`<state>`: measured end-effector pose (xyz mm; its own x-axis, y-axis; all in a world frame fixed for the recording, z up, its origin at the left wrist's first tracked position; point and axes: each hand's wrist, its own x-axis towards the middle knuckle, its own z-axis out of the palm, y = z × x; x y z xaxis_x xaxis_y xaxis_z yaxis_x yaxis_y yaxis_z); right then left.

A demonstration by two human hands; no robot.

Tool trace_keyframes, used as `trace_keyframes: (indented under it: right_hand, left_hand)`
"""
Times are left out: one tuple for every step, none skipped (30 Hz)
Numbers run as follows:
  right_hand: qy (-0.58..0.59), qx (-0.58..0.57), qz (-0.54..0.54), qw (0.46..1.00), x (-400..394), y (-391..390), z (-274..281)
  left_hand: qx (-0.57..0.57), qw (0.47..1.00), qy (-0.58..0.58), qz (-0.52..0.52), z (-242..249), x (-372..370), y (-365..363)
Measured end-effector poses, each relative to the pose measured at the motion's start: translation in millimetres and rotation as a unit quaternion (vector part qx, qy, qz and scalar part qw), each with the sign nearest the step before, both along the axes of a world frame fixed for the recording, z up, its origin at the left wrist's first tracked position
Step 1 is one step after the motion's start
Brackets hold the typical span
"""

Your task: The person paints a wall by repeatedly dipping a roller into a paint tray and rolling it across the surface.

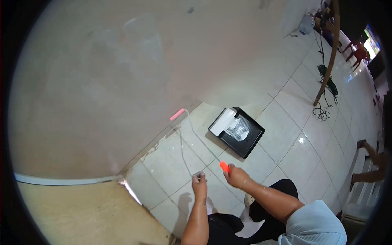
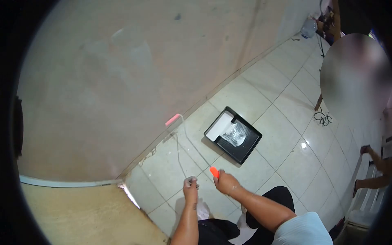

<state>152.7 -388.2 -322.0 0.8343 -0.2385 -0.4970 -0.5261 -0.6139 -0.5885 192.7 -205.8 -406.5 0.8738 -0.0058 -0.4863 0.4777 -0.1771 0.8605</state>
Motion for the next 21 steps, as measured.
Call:
trace_keyframes:
  right_hand:
    - [-0.033, -0.001, 0.008, 0.999, 15.3, 0.4, 4.2]
    - [0.021, 0.026, 0.011, 0.999, 44.7, -3.8, 13.1]
    - [0.077, 0.054, 0.011, 0.996, 71.6, -1.0, 34.6]
    - [0.130, 0.112, -0.008, 0.985, 95.4, 0.5, 36.2]
    - [0.155, 0.091, -0.034, 0.983, 116.8, 5.6, 55.6]
    - [0.139, 0.051, -0.019, 0.989, 128.0, 9.4, 51.8]
    - [0.136, 0.043, -0.014, 0.990, 124.7, 10.6, 52.5]
    - [0.130, 0.033, -0.007, 0.991, 125.7, 12.6, 76.3]
    - [0.140, 0.031, -0.003, 0.990, 117.2, 16.1, 104.4]
    - [0.104, 0.034, -0.010, 0.994, 102.0, 18.0, 134.8]
    - [0.066, 0.033, -0.016, 0.997, 97.7, 16.0, 156.7]
    - [0.070, 0.027, -0.009, 0.997, 104.9, 14.5, 166.3]
    - [0.076, 0.048, -0.016, 0.996, 113.3, 16.5, 169.4]
    - [0.082, 0.070, -0.024, 0.994, 126.2, 18.3, 167.9]
    - [0.110, 0.060, -0.033, 0.992, 148.8, 20.6, 151.6]
    - [0.120, 0.058, -0.045, 0.990, 174.3, 23.3, 119.3]
    - [0.133, 0.057, -0.057, 0.988, 189.7, 24.2, 96.3]
    - [0.136, 0.058, -0.055, 0.988, 192.1, 23.6, 98.0]
    - [0.150, 0.049, -0.044, 0.987, 198.7, 23.6, 100.0]
    - [0.163, 0.041, -0.033, 0.985, 206.3, 25.0, 105.3]
    - [0.165, 0.047, -0.034, 0.985, 197.3, 21.7, 122.2]
  left_hand:
    - [0.011, 1.000, 0.023, 0.012, -0.1, -16.5, 5.2]
    - [0.016, 0.999, 0.046, 0.024, -10.3, -25.2, 4.6]
    - [0.016, 0.998, 0.054, 0.031, 3.1, -36.8, 10.1]
    - [0.024, 0.995, 0.092, 0.039, 24.7, -52.1, 15.5]
    - [0.030, 0.990, 0.128, 0.047, 40.3, -65.3, 21.6]
    - [0.032, 0.989, 0.138, 0.049, 50.4, -78.4, 31.8]
    - [0.044, 0.989, 0.130, 0.046, 60.9, -95.1, 47.3]
    - [0.052, 0.990, 0.121, 0.044, 73.2, -108.4, 61.3]
    - [0.059, 0.984, 0.156, 0.062, 90.8, -118.6, 76.2]
    - [0.076, 0.986, 0.139, 0.058, 104.1, -136.5, 97.0]
    - [0.090, 0.987, 0.120, 0.056, 116.0, -145.8, 109.1]
    - [0.109, 0.979, 0.155, 0.078, 155.1, -144.1, 114.7]
    - [0.162, 0.972, 0.160, 0.062, 156.7, -158.7, 135.7]
    - [0.182, 0.966, 0.174, 0.055, 171.5, -164.5, 152.8]
    - [0.201, 0.961, 0.184, 0.049, 183.5, -167.2, 165.9]
    - [0.200, 0.961, 0.183, 0.052, 183.9, -172.5, 180.7]
    - [0.210, 0.962, 0.162, 0.071, 183.7, -180.3, 195.8]
    - [0.221, 0.960, 0.143, 0.090, 192.0, -180.7, 203.0]
    - [0.223, 0.960, 0.143, 0.095, 198.6, -178.4, 208.1]
    - [0.203, 0.959, 0.151, 0.131, 217.6, -171.1, 209.8]
    - [0.179, 0.956, 0.159, 0.170, 231.5, -165.3, 201.6]
